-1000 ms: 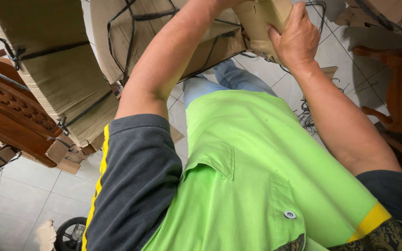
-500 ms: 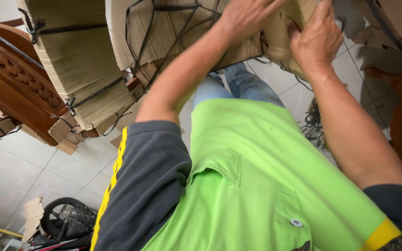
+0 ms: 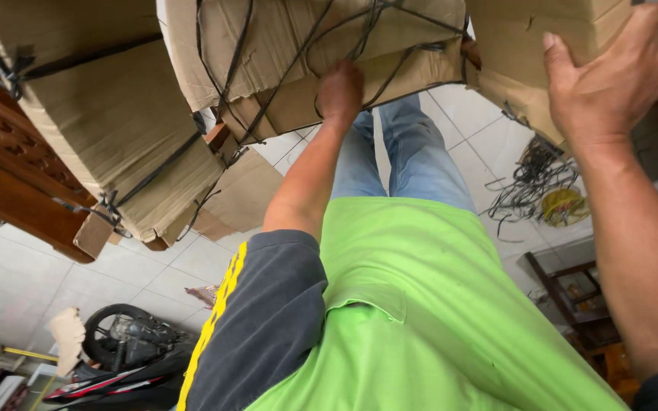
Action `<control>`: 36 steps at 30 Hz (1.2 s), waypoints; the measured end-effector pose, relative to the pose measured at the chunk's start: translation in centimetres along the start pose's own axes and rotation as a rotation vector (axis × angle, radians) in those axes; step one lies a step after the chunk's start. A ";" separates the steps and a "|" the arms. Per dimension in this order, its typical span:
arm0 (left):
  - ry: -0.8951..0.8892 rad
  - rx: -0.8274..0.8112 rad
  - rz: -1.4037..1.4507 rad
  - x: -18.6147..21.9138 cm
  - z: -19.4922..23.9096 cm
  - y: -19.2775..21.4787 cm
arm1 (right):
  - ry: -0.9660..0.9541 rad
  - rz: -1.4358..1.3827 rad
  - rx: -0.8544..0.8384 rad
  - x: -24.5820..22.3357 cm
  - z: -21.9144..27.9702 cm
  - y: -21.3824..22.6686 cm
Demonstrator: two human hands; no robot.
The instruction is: Wrapping wooden furniture components with protective cardboard and securing them with plastic ties.
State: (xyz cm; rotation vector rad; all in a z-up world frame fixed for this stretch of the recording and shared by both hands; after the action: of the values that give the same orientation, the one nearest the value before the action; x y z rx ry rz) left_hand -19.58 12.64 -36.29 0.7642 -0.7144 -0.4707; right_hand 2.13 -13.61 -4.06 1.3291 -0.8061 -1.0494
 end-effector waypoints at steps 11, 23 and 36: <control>-0.333 -0.041 -0.394 5.0 0.3 -10.8 | 0.061 0.067 0.056 0.4 0.5 -0.8; -0.234 -0.022 0.528 10.4 4.1 1.7 | 0.025 0.137 0.079 1.5 1.1 -1.6; -0.060 0.202 1.401 24.9 11.4 18.3 | -0.045 0.039 0.044 0.2 0.0 0.5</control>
State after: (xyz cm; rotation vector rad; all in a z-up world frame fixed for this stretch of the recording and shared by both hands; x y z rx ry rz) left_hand -8.73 3.73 -6.50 0.2830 -1.1699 0.8624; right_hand 2.29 -13.78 -3.61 1.3260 -0.8903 -1.0395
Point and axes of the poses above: each hand's wrist, its own z-axis away from the middle knuckle, its own y-axis out of the back of the hand, x = y × z, the point moved 5 cm from there along -z, towards the middle knuckle, and after that the axes turned 2 degrees about z, right-handed, at the moved point
